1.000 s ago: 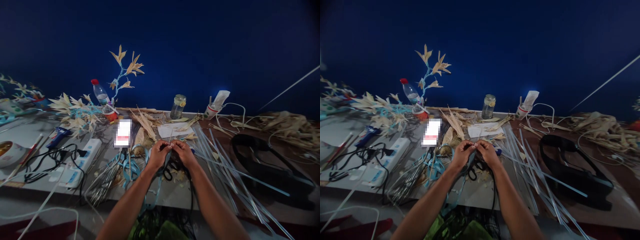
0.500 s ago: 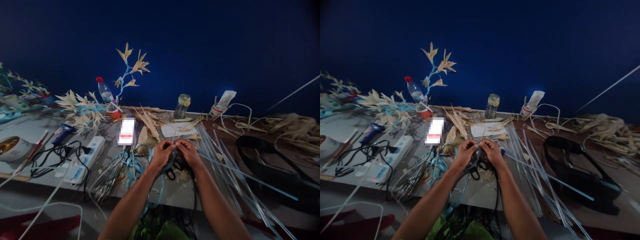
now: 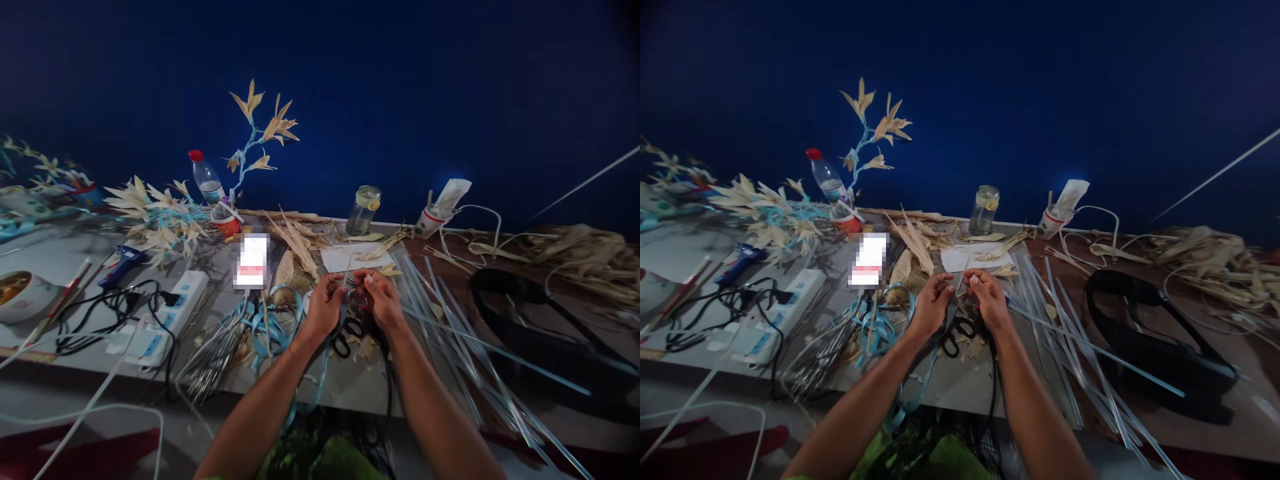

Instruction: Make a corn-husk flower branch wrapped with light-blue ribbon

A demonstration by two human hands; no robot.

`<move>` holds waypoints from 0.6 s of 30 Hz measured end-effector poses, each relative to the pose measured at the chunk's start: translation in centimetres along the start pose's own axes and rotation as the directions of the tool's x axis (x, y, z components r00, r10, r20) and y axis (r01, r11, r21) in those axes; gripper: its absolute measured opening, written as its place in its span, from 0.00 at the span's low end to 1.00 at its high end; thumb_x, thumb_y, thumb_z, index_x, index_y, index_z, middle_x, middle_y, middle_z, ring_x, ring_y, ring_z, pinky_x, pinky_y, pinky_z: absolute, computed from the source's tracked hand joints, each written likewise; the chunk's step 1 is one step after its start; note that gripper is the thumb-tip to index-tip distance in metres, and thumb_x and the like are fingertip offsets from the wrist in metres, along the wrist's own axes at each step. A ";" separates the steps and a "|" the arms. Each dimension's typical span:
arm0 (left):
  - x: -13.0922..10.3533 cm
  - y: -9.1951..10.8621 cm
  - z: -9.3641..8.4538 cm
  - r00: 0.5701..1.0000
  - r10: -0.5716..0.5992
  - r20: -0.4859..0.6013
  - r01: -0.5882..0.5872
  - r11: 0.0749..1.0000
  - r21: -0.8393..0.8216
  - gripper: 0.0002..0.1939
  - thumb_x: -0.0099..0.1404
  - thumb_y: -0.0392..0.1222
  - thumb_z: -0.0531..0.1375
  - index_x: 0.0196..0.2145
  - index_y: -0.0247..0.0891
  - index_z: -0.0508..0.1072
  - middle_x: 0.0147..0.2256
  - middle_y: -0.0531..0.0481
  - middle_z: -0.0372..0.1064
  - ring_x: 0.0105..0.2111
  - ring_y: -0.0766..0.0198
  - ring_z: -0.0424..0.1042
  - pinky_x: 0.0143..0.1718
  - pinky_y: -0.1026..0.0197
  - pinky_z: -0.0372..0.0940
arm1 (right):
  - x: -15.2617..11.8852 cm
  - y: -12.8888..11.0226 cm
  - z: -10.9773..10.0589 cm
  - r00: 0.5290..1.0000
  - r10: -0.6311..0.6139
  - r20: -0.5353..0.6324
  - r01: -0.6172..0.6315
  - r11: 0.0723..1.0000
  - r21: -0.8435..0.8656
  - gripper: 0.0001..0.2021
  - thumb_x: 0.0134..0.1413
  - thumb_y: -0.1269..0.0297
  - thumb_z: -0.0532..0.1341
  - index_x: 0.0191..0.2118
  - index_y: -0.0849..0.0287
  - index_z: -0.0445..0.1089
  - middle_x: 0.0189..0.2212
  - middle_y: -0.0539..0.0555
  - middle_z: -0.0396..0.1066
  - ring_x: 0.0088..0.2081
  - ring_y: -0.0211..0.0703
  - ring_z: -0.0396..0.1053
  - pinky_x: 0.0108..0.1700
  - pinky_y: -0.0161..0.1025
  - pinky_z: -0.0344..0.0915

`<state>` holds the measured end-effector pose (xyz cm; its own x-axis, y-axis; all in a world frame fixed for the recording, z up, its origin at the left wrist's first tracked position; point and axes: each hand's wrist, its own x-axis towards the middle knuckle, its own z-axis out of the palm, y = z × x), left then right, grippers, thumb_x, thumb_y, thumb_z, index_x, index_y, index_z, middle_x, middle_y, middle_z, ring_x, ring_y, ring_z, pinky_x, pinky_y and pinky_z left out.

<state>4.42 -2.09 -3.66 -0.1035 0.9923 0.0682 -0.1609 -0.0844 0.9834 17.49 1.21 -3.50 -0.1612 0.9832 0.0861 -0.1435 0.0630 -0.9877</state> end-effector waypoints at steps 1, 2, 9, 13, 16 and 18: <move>0.0 0.1 0.0 1.000 0.002 -0.008 -0.002 1.000 -0.004 0.13 0.58 0.42 0.57 0.41 0.38 0.64 0.21 0.58 0.58 0.23 0.70 0.62 0.26 0.67 0.56 | 0.1 0.0 0.0 1.000 -0.021 -0.009 0.021 0.999 0.026 0.16 0.50 0.52 0.58 0.39 0.59 0.67 0.28 0.49 0.64 0.22 0.31 0.57 0.21 0.31 0.57; 0.0 0.2 0.0 1.000 -0.001 -0.016 0.001 1.000 -0.008 0.13 0.58 0.42 0.57 0.41 0.38 0.64 0.20 0.58 0.57 0.23 0.70 0.62 0.26 0.67 0.56 | 0.1 0.0 0.0 0.998 -0.048 -0.028 0.050 0.997 0.052 0.14 0.51 0.54 0.58 0.38 0.59 0.67 0.27 0.49 0.63 0.22 0.31 0.57 0.22 0.31 0.57; 0.2 0.8 0.0 0.998 -0.019 -0.056 0.016 0.999 -0.046 0.11 0.56 0.41 0.57 0.37 0.37 0.64 0.23 0.56 0.62 0.24 0.69 0.63 0.28 0.65 0.59 | -1.9 -3.7 1.8 0.992 -0.124 0.011 0.125 0.991 -0.044 0.12 0.54 0.56 0.55 0.39 0.60 0.67 0.19 0.47 0.62 0.17 0.30 0.53 0.19 0.30 0.49; 0.0 0.5 -0.1 0.996 -0.014 -0.083 0.008 0.997 -0.080 0.12 0.53 0.39 0.60 0.36 0.38 0.67 0.26 0.52 0.65 0.28 0.65 0.65 0.30 0.62 0.60 | -4.7 -6.9 4.8 0.928 0.026 0.371 0.063 0.973 -0.224 0.15 0.56 0.59 0.53 0.46 0.61 0.66 0.19 0.48 0.64 0.19 0.31 0.58 0.22 0.30 0.55; -0.1 0.2 0.1 0.995 -0.061 -0.080 0.050 0.990 -0.129 0.13 0.54 0.41 0.60 0.39 0.40 0.67 0.24 0.53 0.62 0.24 0.65 0.63 0.25 0.62 0.59 | -5.8 -8.1 7.7 0.797 0.118 0.592 0.095 0.944 -0.317 0.18 0.58 0.59 0.51 0.52 0.59 0.63 0.24 0.51 0.69 0.27 0.35 0.66 0.30 0.33 0.61; -0.1 0.1 0.2 0.992 -0.071 -0.103 0.059 0.992 -0.112 0.13 0.54 0.42 0.60 0.39 0.40 0.67 0.23 0.53 0.60 0.23 0.66 0.62 0.23 0.62 0.58 | -5.8 -8.0 9.7 0.774 0.159 0.612 0.150 0.894 -0.421 0.21 0.56 0.56 0.53 0.54 0.57 0.61 0.33 0.54 0.71 0.33 0.39 0.69 0.34 0.35 0.62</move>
<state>4.62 -2.19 -3.53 -0.1927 0.9811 -0.0197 -0.2755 -0.0348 0.9607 10.08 -6.64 5.23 -0.7457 0.6663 -0.0100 0.2590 0.2759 -0.9256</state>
